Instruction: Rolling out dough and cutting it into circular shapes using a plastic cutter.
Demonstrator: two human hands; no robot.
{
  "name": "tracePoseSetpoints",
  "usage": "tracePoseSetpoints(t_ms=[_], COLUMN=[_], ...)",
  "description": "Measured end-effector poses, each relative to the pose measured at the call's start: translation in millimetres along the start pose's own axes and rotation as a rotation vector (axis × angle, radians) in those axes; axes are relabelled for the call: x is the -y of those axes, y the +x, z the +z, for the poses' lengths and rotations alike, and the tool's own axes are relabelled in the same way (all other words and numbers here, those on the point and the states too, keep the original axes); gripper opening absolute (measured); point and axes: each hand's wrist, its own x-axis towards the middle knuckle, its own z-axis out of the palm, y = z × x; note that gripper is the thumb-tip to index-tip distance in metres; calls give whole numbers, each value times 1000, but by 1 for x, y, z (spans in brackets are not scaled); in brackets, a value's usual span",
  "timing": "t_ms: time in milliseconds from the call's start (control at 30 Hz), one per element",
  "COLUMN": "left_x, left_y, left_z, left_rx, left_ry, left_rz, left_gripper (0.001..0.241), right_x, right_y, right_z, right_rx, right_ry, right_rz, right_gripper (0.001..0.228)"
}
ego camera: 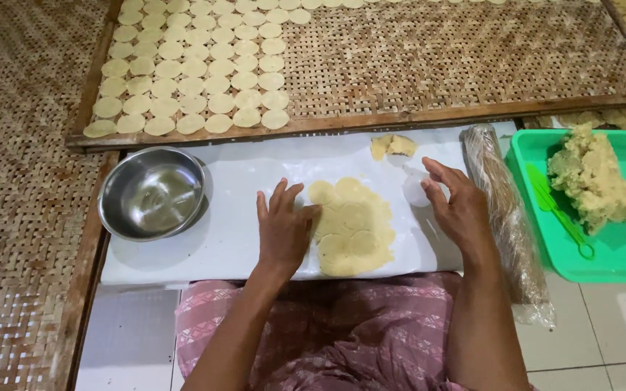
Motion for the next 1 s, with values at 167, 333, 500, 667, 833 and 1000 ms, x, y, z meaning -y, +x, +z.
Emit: tracePoseSetpoints(t_ms=[167, 333, 500, 667, 833, 1000], left_x=[6, 7, -3, 2, 3, -2], left_y=[4, 6, 15, 12, 12, 15], left_z=[1, -6, -19, -2, -1, -2], left_rx=[4, -61, 11, 74, 105, 77], left_ry=[-30, -44, -102, -227, -331, -404], left_rz=[-42, -53, -166, -202, -213, -160], left_gripper=[8, 1, 12, 7, 15, 22], right_x=[2, 3, 6, 7, 4, -2], right_y=[0, 0, 1, 1, 1, 1], right_z=[0, -2, -1, -3, -1, 1], right_rx=[9, 22, 38, 44, 46, 36], right_ry=[-7, -18, -21, -35, -37, -50], right_rz=[10, 27, 37, 47, 29, -14], right_gripper=[38, 38, 39, 40, 39, 39])
